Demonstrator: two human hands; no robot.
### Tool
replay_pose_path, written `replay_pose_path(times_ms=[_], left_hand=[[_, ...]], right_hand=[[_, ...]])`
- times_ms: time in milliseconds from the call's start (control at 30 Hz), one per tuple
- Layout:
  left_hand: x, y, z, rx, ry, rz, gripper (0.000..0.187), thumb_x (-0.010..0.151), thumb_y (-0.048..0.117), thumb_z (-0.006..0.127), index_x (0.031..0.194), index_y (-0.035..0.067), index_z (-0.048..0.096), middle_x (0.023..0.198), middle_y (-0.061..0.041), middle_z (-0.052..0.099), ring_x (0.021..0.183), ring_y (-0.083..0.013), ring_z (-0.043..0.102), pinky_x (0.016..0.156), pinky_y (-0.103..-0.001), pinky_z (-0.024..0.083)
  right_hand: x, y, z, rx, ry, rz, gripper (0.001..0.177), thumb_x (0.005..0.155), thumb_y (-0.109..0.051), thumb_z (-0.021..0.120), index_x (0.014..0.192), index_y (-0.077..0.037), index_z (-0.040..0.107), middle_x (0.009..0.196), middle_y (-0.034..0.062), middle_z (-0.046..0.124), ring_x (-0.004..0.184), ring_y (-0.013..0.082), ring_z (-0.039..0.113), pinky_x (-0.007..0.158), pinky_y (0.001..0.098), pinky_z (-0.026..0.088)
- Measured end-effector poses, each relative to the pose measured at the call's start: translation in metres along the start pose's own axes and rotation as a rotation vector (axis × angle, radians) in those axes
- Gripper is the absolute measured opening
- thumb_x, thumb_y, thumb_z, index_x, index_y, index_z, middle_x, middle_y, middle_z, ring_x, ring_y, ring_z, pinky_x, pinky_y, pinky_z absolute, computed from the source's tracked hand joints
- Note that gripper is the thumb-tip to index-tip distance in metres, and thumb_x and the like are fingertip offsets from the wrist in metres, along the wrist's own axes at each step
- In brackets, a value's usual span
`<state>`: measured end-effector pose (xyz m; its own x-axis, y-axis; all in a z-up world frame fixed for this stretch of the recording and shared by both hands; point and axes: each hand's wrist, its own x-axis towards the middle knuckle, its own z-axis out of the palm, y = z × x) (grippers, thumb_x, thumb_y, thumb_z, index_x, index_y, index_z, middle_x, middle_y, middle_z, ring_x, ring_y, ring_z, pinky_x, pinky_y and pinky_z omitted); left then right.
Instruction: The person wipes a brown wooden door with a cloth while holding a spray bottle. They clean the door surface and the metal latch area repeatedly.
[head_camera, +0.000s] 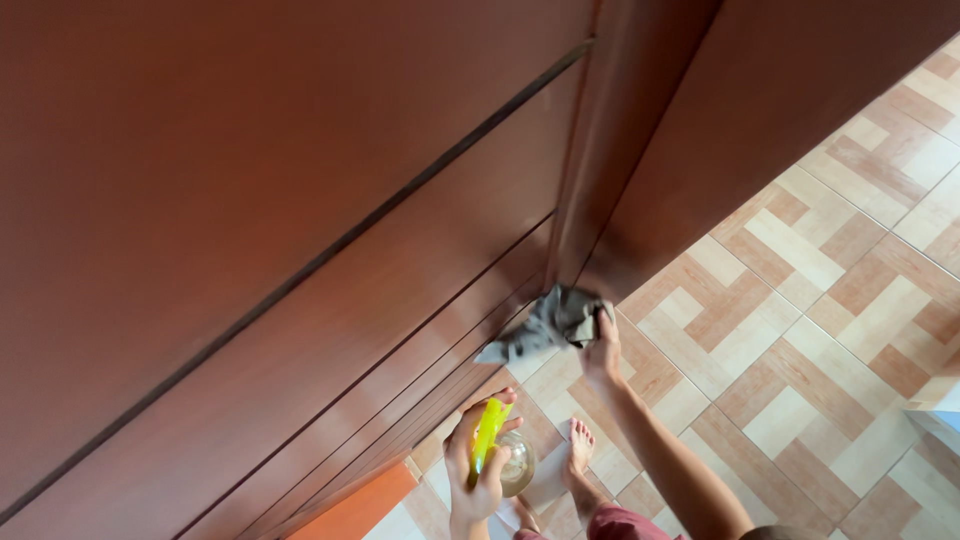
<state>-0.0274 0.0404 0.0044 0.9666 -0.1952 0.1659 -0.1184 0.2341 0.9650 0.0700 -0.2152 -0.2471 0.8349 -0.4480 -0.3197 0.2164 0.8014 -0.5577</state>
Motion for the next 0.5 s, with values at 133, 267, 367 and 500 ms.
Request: replay_pose_path(times_ms=[133, 267, 367, 500], left_hand=[[-0.01, 0.008, -0.01, 0.035, 0.001, 0.027, 0.053, 0.077, -0.004, 0.052, 0.129, -0.01, 0.059, 0.13, -0.027, 0.067, 0.124, -0.0385, 0.068, 0.094, -0.047, 0.064], [-0.018, 0.011, -0.028, 0.029, 0.007, 0.014, 0.053, 0.077, -0.004, 0.052, 0.129, -0.01, 0.058, 0.131, -0.027, 0.067, 0.125, -0.0385, 0.067, 0.095, -0.048, 0.064], [-0.028, 0.014, -0.043, 0.04, 0.02, 0.005, 0.053, 0.077, -0.004, 0.05, 0.129, -0.01, 0.058, 0.131, -0.026, 0.067, 0.126, -0.0386, 0.067, 0.096, -0.048, 0.064], [-0.04, 0.016, -0.065, 0.039, 0.033, -0.013, 0.054, 0.077, -0.005, 0.05, 0.13, -0.01, 0.058, 0.132, -0.027, 0.066, 0.128, -0.0393, 0.066, 0.098, -0.049, 0.062]], right_hand=[[-0.013, 0.031, 0.043, -0.097, -0.047, -0.191, 0.053, 0.109, -0.052, 0.04, 0.132, -0.008, 0.058, 0.125, 0.0036, 0.066, 0.116, 0.0179, 0.06, 0.11, 0.0374, 0.039], [-0.018, 0.088, 0.048, 0.095, -0.292, -0.097, 0.064, 0.116, -0.065, 0.044, 0.137, -0.005, 0.054, 0.122, 0.015, 0.064, 0.117, 0.0324, 0.059, 0.101, 0.0494, 0.035], [-0.016, 0.125, 0.055, -0.047, 0.103, 0.091, 0.073, 0.095, -0.066, 0.047, 0.148, -0.016, 0.044, 0.14, -0.0015, 0.058, 0.133, 0.0128, 0.049, 0.115, 0.0339, 0.026], [-0.022, 0.154, 0.061, -0.161, 0.243, -0.03, 0.077, 0.097, -0.068, 0.048, 0.15, -0.012, 0.043, 0.136, -0.0015, 0.059, 0.125, 0.0132, 0.052, 0.113, 0.0322, 0.032]])
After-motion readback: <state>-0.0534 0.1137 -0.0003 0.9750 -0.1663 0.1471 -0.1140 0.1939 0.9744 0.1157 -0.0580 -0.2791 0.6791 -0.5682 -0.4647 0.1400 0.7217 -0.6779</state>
